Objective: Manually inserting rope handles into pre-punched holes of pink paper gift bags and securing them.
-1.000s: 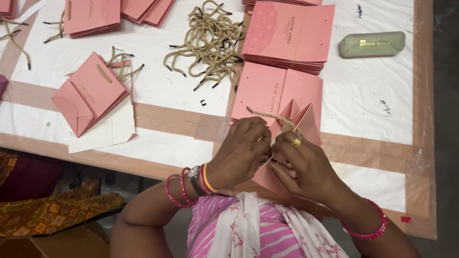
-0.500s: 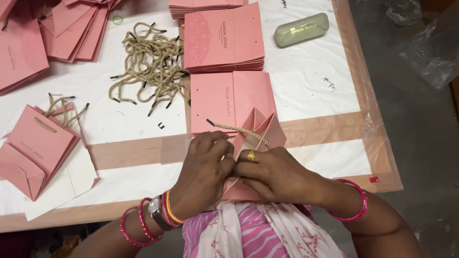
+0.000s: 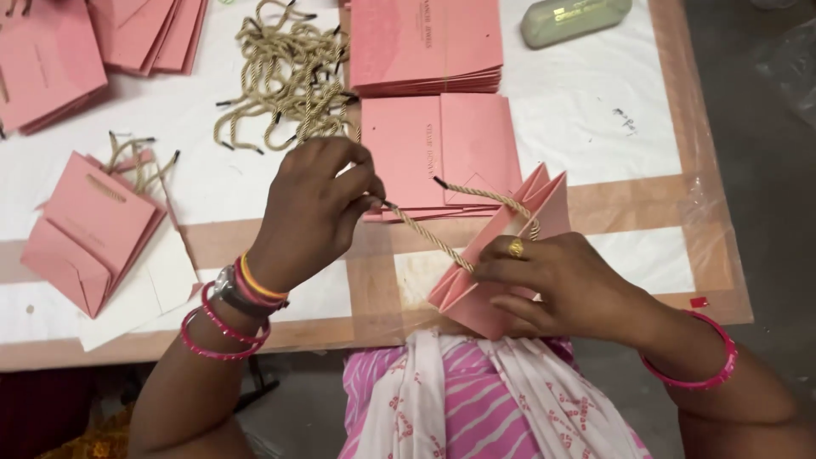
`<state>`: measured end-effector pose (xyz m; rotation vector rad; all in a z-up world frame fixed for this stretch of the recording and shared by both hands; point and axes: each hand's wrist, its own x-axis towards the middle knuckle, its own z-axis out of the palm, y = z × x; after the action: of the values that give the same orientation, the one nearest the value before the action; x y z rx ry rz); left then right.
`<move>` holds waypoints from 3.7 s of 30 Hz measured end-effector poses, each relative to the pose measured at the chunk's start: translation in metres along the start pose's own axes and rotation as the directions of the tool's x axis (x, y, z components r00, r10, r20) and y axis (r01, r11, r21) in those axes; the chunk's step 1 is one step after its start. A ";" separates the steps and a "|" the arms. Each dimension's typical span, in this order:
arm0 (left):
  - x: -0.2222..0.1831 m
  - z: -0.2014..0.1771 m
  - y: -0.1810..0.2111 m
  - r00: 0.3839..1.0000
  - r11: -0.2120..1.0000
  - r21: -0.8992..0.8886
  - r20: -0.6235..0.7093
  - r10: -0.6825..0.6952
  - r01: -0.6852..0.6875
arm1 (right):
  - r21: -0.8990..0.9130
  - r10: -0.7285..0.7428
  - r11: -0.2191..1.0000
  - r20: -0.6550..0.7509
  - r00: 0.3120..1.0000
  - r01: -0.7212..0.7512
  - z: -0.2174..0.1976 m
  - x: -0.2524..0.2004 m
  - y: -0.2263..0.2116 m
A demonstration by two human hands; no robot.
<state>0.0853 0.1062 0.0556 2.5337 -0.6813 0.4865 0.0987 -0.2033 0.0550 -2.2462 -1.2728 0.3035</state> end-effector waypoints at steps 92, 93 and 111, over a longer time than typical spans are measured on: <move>-0.028 0.101 -0.134 0.554 0.812 -0.114 -0.676 -0.486 0.573 | 0.009 0.473 0.839 -0.505 0.722 -0.544 0.103 -0.041 0.114; -0.021 0.078 -0.107 0.556 0.880 -0.234 -0.700 -0.448 0.415 | 0.171 0.475 0.868 -0.555 0.683 -0.465 0.101 -0.037 0.108; -0.047 0.044 0.049 0.808 0.796 -0.605 -0.461 -0.368 0.017 | 0.686 0.279 0.722 -0.168 0.946 -0.091 0.114 -0.055 0.099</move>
<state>0.0298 0.0635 0.0151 1.7220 -0.2579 0.7683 0.0907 -0.2521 -0.0981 -1.6976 -0.6372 0.4433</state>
